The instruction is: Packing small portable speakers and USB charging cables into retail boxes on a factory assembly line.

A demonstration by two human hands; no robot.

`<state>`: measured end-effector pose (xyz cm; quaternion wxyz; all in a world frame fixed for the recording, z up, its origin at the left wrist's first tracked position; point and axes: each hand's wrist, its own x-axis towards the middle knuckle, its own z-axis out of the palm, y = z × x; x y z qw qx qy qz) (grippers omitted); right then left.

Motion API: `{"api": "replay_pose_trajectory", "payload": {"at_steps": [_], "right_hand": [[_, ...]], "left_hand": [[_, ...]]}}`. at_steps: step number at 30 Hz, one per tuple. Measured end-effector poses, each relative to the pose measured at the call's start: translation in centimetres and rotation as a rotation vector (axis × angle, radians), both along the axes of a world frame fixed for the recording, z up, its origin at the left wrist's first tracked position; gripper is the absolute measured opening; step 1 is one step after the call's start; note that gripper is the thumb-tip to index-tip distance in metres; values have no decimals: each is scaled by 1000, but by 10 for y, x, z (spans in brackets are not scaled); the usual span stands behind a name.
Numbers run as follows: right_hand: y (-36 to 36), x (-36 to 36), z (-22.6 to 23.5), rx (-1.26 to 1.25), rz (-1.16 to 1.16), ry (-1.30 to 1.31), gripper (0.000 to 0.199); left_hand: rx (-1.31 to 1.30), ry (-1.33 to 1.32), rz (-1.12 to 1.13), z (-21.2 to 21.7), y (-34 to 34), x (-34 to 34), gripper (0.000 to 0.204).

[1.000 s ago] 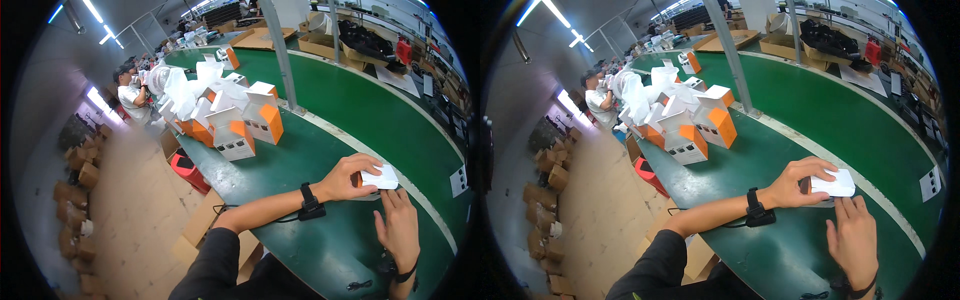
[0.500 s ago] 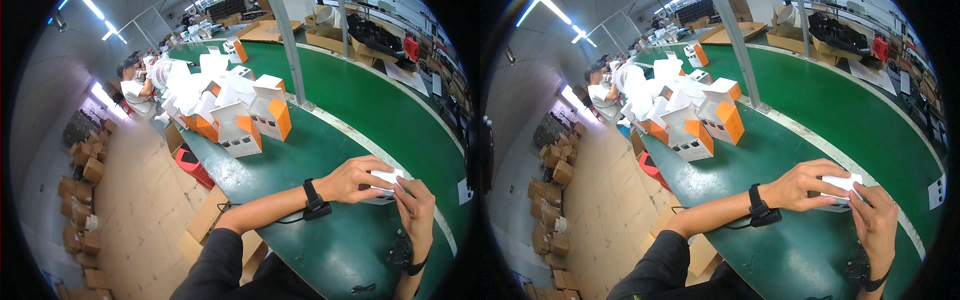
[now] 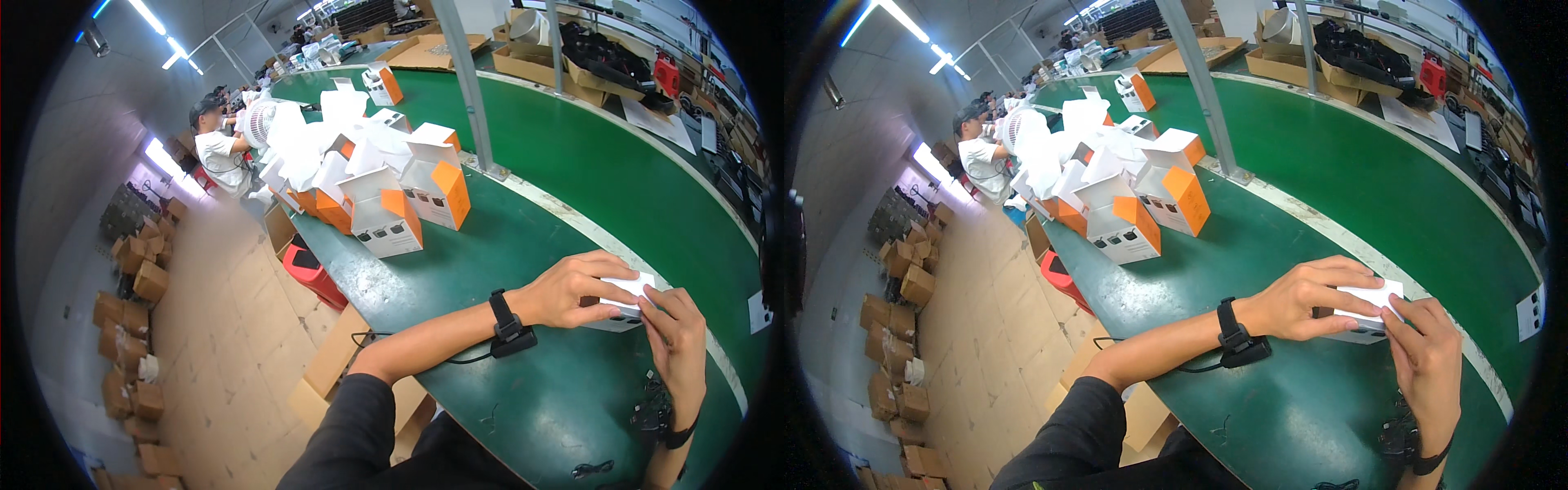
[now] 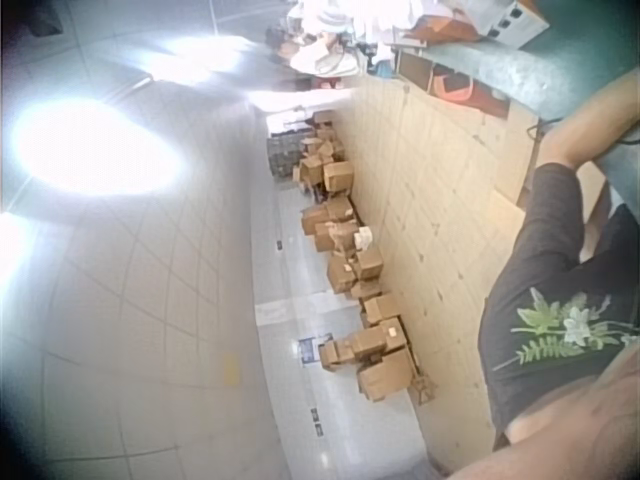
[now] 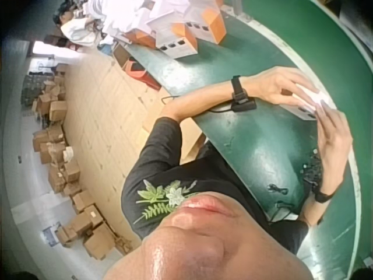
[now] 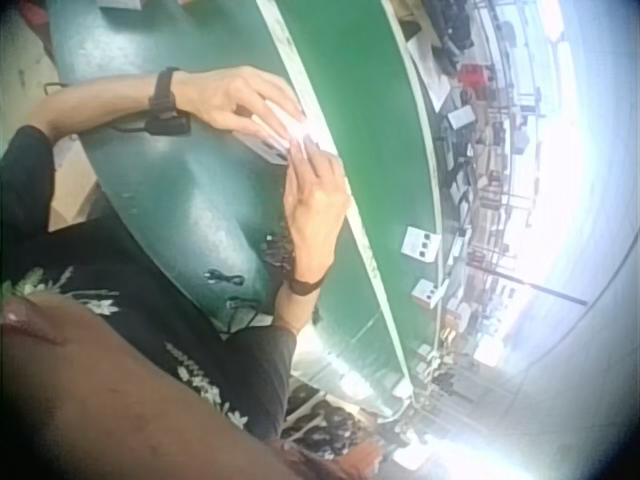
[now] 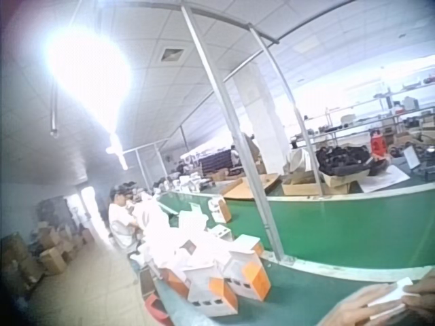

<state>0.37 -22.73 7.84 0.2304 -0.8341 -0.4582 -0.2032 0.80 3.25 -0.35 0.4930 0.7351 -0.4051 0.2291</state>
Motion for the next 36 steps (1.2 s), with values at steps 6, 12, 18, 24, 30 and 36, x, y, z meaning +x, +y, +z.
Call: {"api": "replay_pose_trajectory", "payload": {"at_steps": [6, 12, 18, 24, 30, 36], "right_hand": [[-2, -1, 2, 30, 13, 46, 36], [-1, -3, -1, 29, 7, 25, 34], [2, -4, 1, 31, 9, 12, 29], [3, -5, -6, 46, 9, -8, 33], [10, -5, -20, 76, -19, -41, 40], [12, -4, -25, 107, -36, -50, 42]], "left_hand": [[30, -8, -18, 2, 2, 0, 39], [63, -31, -15, 6, 6, 0, 38], [139, -55, -12, 14, 12, 1, 37], [139, -20, -28, 20, 17, 1, 33], [171, -51, 73, 19, 22, 4, 31], [176, -62, 102, 17, 22, 6, 34]]}}
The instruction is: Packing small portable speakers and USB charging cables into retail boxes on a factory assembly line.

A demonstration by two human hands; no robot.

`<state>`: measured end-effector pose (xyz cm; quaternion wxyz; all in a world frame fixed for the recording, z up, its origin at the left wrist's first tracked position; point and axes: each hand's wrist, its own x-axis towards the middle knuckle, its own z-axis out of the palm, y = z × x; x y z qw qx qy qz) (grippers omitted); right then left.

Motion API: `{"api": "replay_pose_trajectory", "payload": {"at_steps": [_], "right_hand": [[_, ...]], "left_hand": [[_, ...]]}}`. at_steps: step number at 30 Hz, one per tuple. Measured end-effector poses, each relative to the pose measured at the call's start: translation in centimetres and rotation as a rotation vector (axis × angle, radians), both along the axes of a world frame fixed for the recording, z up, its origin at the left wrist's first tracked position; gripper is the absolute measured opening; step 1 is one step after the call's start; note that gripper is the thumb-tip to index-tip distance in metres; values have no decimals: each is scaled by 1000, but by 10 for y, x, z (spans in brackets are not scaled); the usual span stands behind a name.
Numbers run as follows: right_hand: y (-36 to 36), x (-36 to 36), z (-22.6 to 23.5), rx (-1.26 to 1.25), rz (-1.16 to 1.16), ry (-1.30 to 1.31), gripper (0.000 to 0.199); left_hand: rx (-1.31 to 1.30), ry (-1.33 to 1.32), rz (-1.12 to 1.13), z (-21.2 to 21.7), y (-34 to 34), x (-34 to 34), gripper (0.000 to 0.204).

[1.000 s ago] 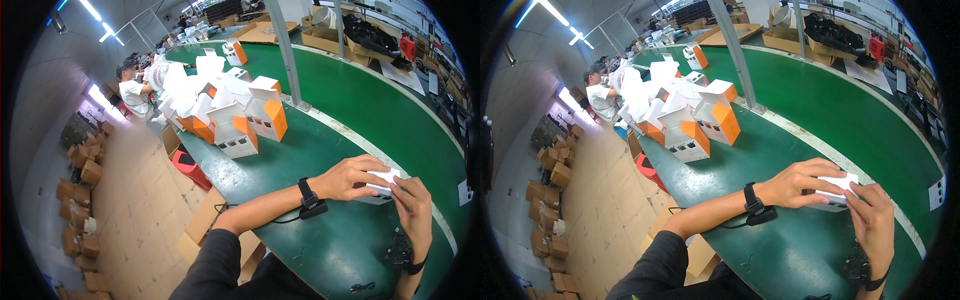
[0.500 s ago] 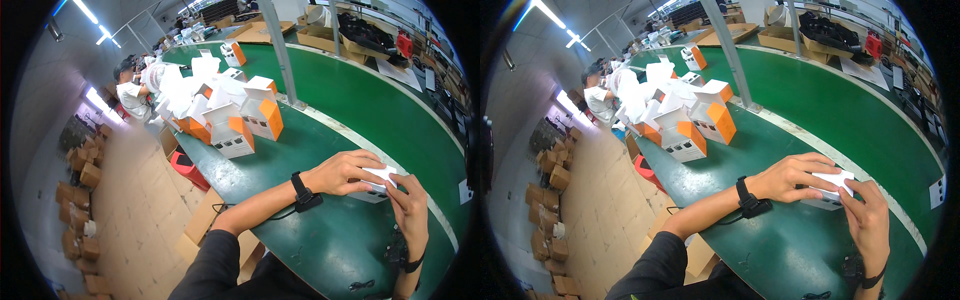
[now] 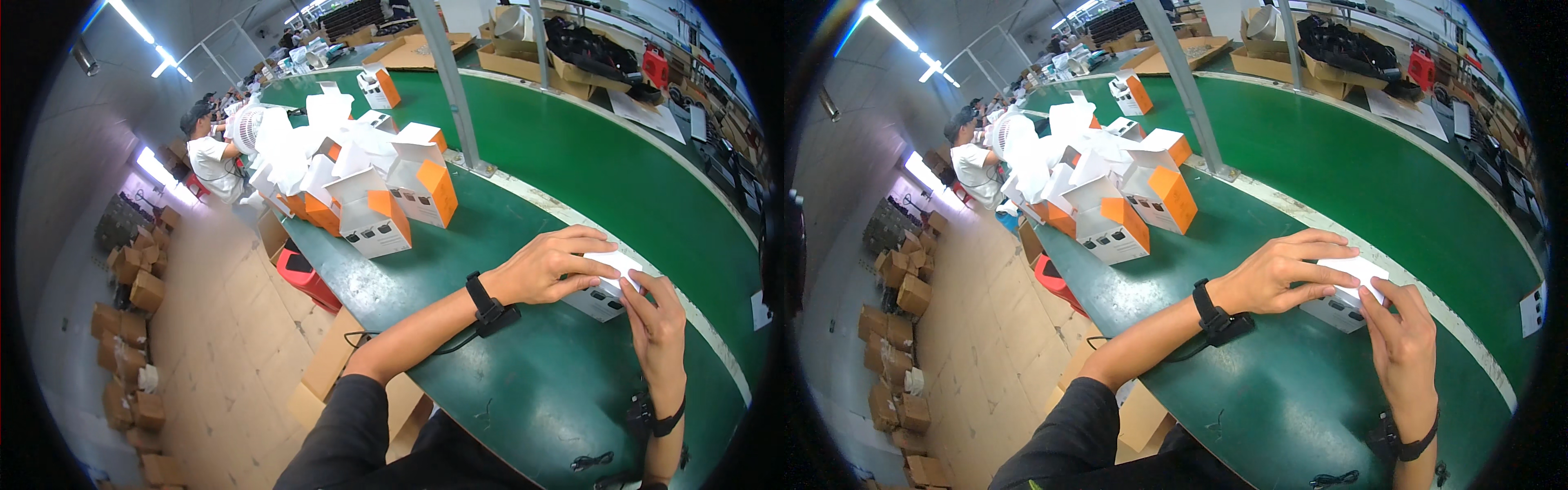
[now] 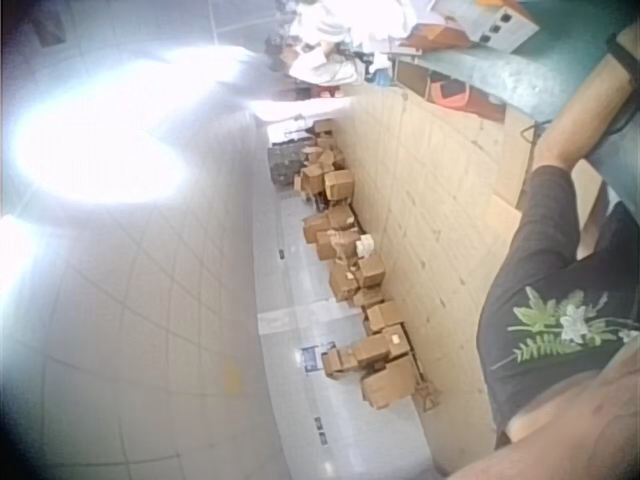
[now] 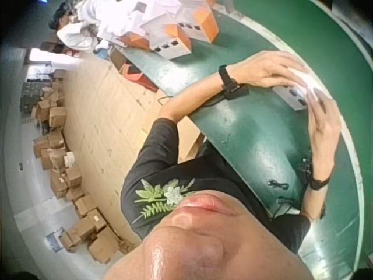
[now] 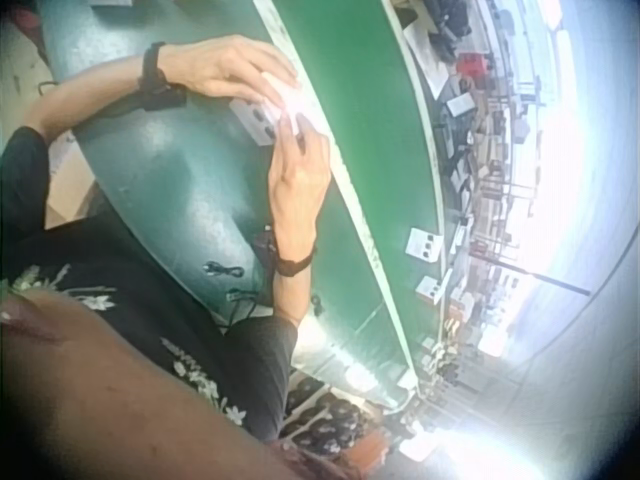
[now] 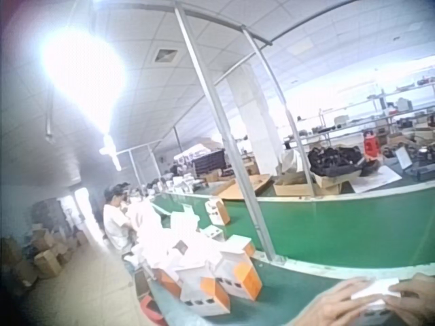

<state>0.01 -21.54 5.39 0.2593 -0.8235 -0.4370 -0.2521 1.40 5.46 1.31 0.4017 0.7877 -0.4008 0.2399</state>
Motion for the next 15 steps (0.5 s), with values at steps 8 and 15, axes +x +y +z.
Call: {"api": "replay_pose_trajectory", "payload": {"at_steps": [8, 15], "right_hand": [[1, -2, 8, -54, 14, 14, 40], [1, -2, 11, -53, 7, 41, 41]], "left_hand": [[17, -32, -7, 1, 5, -2, 41], [-24, -37, -16, -2, 1, 1, 40]]}}
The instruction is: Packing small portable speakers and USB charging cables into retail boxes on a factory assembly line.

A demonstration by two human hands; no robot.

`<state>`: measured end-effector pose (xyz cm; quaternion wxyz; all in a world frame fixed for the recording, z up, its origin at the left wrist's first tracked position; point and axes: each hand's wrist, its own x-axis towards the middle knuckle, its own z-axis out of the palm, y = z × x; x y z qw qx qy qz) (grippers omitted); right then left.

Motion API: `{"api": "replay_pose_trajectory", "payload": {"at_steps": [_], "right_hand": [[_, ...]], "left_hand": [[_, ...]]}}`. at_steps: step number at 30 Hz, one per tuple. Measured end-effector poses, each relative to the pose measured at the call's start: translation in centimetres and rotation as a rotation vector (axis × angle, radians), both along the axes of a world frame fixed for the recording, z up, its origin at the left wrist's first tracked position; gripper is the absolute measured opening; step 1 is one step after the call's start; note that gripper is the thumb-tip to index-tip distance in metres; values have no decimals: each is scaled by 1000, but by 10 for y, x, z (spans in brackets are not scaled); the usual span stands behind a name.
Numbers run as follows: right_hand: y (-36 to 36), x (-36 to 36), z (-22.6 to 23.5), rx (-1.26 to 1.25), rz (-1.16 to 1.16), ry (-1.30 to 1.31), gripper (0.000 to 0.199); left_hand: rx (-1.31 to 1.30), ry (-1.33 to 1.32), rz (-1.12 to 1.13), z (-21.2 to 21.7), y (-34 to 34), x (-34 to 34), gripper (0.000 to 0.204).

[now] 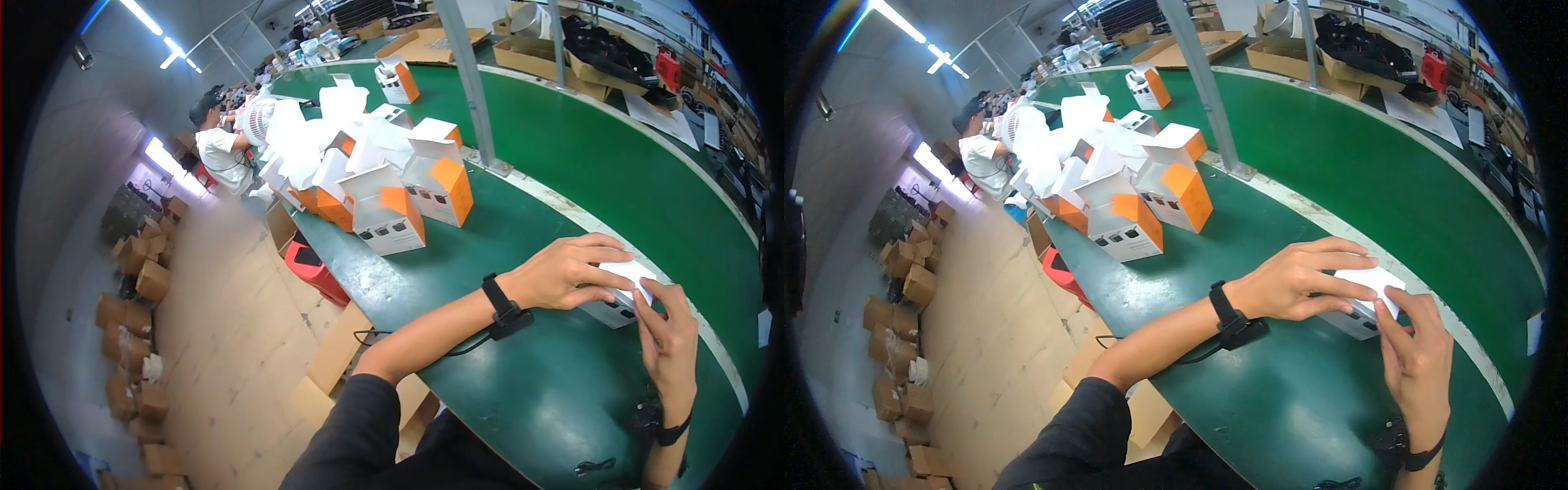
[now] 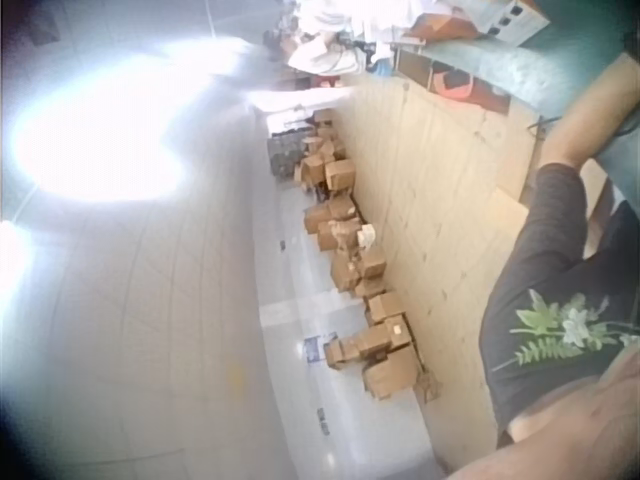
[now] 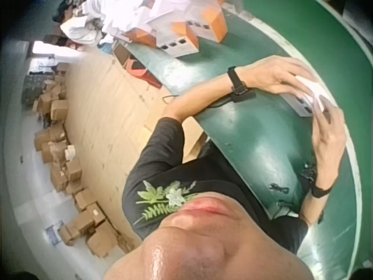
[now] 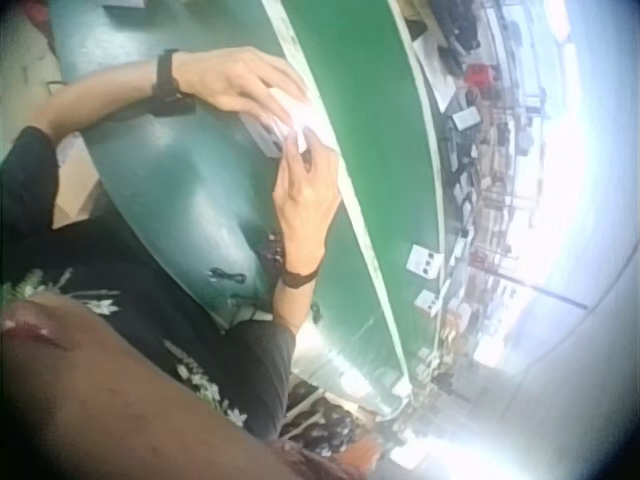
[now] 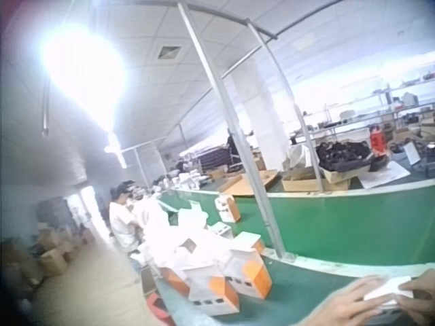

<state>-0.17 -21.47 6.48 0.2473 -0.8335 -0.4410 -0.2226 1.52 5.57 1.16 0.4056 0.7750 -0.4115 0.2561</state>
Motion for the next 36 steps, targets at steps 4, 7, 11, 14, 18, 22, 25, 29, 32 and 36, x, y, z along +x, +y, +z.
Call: {"api": "replay_pose_trajectory", "payload": {"at_steps": [4, 7, 11, 14, 18, 22, 25, 29, 32, 36], "right_hand": [[-1, 4, 3, -46, 14, 9, 44], [0, 2, -3, -24, 6, 47, 45], [-2, 5, -8, -33, -5, 45, 48], [-2, 9, -17, -4, 3, 15, 49], [-2, 12, -21, 4, 0, 16, 49], [-2, 11, -18, -10, 1, -2, 47], [1, 11, -17, -4, 9, -1, 46], [3, 7, -13, 6, -17, 34, 43], [0, 11, -14, 20, -14, 39, 41], [0, 11, -14, 30, -17, 66, 40]], "left_hand": [[-44, 34, -1, -3, -2, 0, 37], [-78, 71, -1, -8, -5, 0, 35], [-103, 47, 2, -11, -7, 0, 33], [-154, 63, 24, -15, -11, 0, 31], [-186, 84, 51, -19, -15, -1, 32], [-280, 206, 72, -18, -18, -6, 31], [-354, 329, 45, -20, -22, -7, 29], [-364, 333, 44, -20, -23, -7, 27], [-334, 318, 19, -21, -20, -5, 28], [-280, 352, -14, -23, -11, -1, 34]]}}
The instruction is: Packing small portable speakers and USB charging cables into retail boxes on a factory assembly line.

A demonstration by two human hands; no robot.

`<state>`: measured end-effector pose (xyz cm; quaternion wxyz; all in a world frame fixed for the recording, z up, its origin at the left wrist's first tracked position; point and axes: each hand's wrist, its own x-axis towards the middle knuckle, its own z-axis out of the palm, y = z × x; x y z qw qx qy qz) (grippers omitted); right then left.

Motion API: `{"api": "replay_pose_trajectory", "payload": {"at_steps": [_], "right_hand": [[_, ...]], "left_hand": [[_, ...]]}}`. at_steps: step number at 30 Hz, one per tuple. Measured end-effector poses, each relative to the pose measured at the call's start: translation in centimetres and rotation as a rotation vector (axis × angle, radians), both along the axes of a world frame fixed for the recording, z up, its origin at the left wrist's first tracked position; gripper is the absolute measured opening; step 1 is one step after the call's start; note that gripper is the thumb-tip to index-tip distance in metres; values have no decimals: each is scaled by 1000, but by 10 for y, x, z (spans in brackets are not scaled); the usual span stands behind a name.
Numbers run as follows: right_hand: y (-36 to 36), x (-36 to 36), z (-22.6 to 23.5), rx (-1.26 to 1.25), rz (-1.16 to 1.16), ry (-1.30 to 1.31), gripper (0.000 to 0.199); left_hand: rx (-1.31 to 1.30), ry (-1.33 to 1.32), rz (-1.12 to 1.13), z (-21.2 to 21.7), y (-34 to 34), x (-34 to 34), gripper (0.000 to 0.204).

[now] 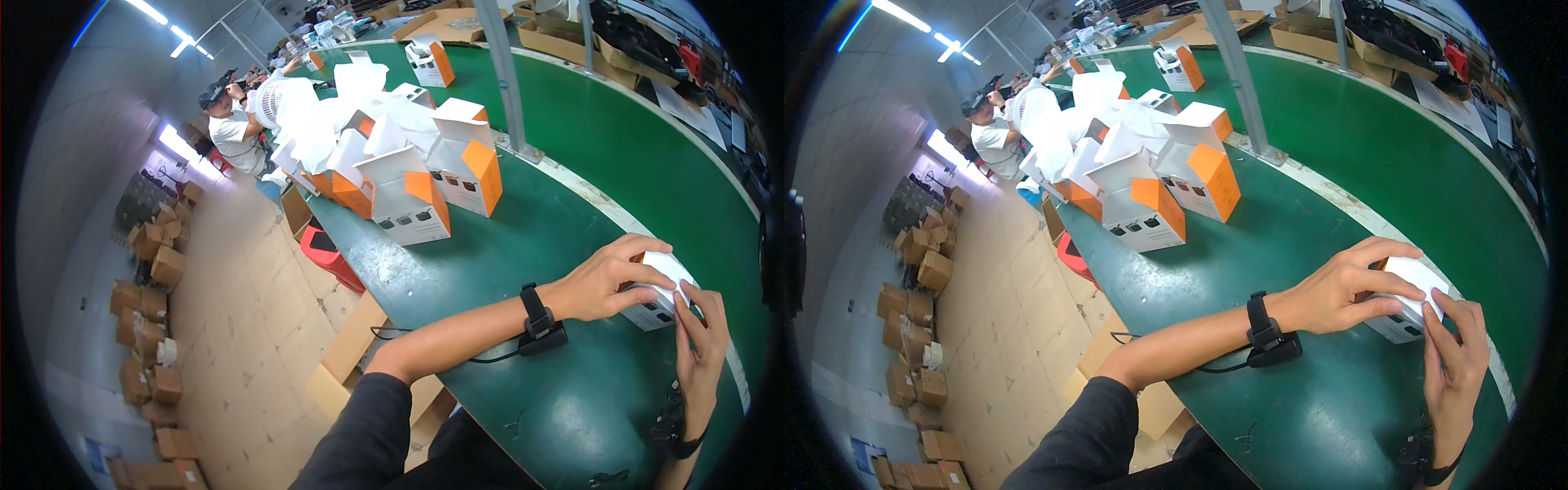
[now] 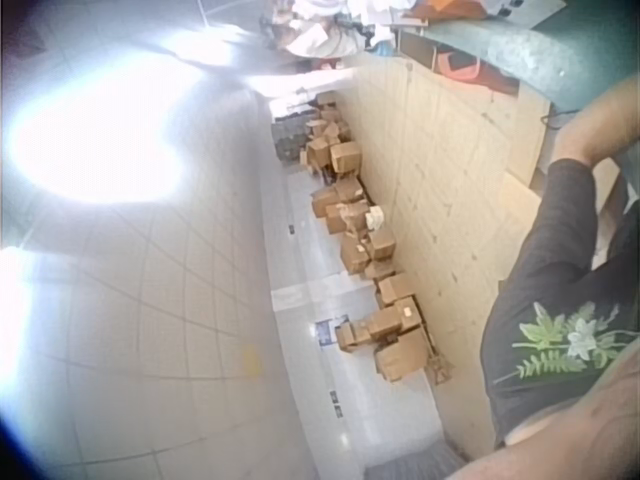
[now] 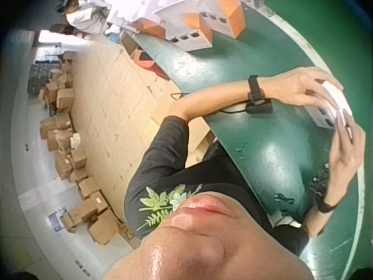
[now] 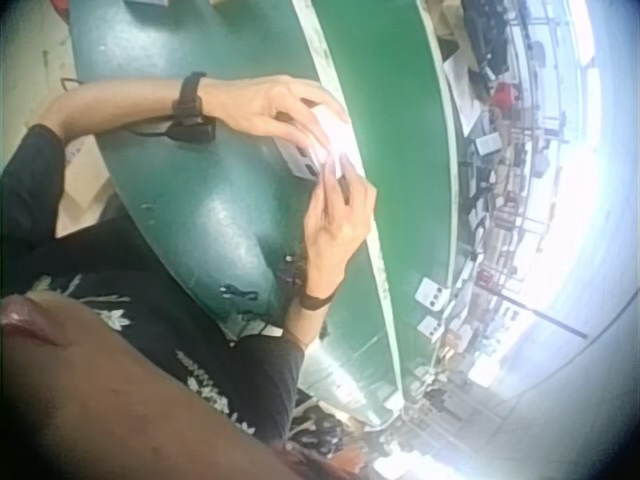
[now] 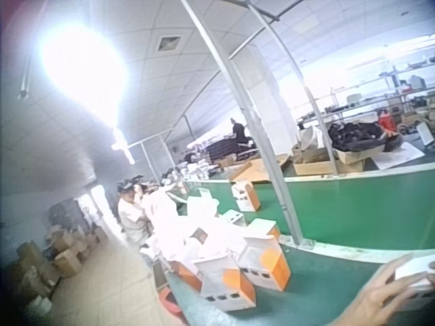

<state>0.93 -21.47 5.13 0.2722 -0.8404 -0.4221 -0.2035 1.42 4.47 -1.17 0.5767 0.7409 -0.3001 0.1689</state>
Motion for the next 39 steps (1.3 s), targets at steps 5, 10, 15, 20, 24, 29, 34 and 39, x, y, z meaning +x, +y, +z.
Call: {"api": "replay_pose_trajectory", "payload": {"at_steps": [5, 10, 15, 20, 24, 29, 34, 39], "right_hand": [[-3, 1, -1, 5, -9, 11, 38], [-2, 3, -1, 1, -22, 16, 37], [-2, 4, 0, 4, -18, 20, 38], [-4, 7, -1, -4, -26, 13, 38], [-4, 7, -2, -5, -20, 16, 41], [-3, -1, 4, -43, 9, -36, 49], [6, -4, 5, -38, 29, -58, 49], [-7, 13, -8, 19, 24, -154, 48]], "left_hand": [[-132, 176, -85, 3, 7, 0, 42], [-219, 56, -4, -7, 8, 5, 28], [-184, -53, 36, -12, 7, 14, 25], [-224, -120, 27, -9, 6, 16, 21], [-218, -126, 29, -10, 7, 14, 20], [-115, -28, 18, -2, 10, 5, 15], [17, -171, -1, 5, 29, 3, 19], [70, -153, -17, 5, 22, 16, 30]]}}
